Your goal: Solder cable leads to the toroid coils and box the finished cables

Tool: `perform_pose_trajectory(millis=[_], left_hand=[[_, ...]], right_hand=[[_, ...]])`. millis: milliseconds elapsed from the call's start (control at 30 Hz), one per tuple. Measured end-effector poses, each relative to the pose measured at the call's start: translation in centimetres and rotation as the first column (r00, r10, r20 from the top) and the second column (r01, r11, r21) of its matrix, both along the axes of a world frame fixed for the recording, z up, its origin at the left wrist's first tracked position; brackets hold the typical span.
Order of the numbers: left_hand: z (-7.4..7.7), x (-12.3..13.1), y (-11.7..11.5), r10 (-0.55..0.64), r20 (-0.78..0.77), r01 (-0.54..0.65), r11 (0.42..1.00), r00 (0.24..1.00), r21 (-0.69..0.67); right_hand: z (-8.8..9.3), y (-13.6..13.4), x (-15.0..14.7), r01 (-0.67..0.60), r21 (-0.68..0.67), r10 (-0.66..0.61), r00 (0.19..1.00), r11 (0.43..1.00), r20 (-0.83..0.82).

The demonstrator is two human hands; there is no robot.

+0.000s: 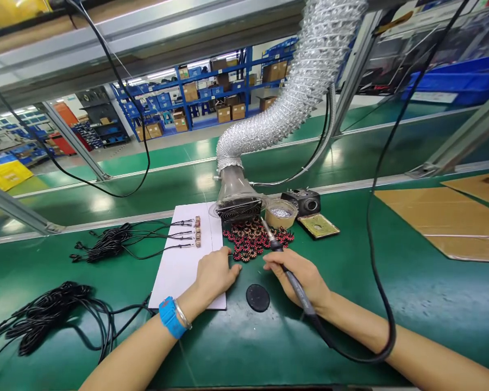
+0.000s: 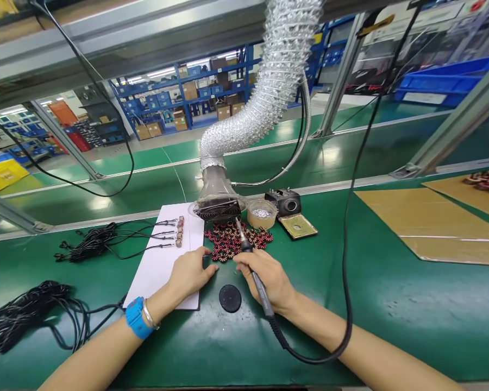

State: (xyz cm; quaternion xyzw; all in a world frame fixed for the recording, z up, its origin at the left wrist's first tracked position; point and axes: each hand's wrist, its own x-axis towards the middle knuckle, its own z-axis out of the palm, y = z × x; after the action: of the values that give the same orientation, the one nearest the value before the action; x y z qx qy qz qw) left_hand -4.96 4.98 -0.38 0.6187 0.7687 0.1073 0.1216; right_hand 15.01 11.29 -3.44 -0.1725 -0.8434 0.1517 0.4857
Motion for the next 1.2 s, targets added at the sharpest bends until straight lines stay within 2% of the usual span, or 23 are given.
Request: perform_pose_trajectory(millis=[100, 167, 267, 367, 467, 567, 700, 900, 1033, 1200], left_hand=[[0.2, 0.3, 1.1, 0.019, -0.024, -0.02, 1.0, 1.0, -0.005], [0.7, 0.3, 1.0, 0.026, -0.03, -0.026, 1.0, 0.999, -0.015], [1.6, 1.1, -0.6, -0.003, -0.009, 0.003, 0.998, 1.0, -0.055], [2.1, 2.7, -2.9, -0.104, 0.064, 0.111, 0.988, 0.992, -0.109], [2.0, 3.9, -4.2, -0.17, 0.164, 0.191, 0.974, 0.972, -0.121], [1.6, 4.1, -4.5, -0.16, 0.208, 0.187, 0.976, 0.965, -0.113], [0.9, 3.9, -4.5, -0.15, 0.189, 0.166, 0.983, 0.97, -0.073], [0.1, 3.9, -4.7, -0.124, 0.14, 0.135, 0.988, 0.982, -0.074], [0.6, 3.9, -4.4, -0.147, 0.198, 0.173, 0.978, 0.969, -0.12], [1.8, 3.3, -3.3, -0.217, 0.305, 0.28, 0.943, 0.927, -0.178]], right_hand=[[0.2, 0.0, -0.2, -0.039, 0.025, 0.04, 0.999, 0.999, -0.026], [0.3, 0.0, -0.1, -0.051, 0.024, 0.053, 0.997, 0.998, -0.052], [0.7, -0.3, 0.5, -0.077, 0.006, 0.078, 0.994, 0.997, -0.075], [0.9, -0.5, 1.0, -0.111, -0.017, 0.109, 0.991, 0.994, -0.077], [0.9, -0.8, 1.1, -0.135, -0.035, 0.133, 0.99, 0.99, -0.051], [0.5, -1.3, 1.2, -0.165, -0.096, 0.166, 0.986, 0.982, 0.0], [0.1, -2.1, 1.4, -0.209, -0.261, 0.243, 0.964, 0.942, 0.105], [0.2, -1.9, 1.7, -0.278, -0.359, 0.364, 0.91, 0.891, 0.199], [-0.1, -1.6, 2.0, -0.29, -0.458, 0.423, 0.879, 0.84, 0.22], [-0.6, -1.4, 2.3, -0.277, -0.55, 0.452, 0.866, 0.788, 0.212]])
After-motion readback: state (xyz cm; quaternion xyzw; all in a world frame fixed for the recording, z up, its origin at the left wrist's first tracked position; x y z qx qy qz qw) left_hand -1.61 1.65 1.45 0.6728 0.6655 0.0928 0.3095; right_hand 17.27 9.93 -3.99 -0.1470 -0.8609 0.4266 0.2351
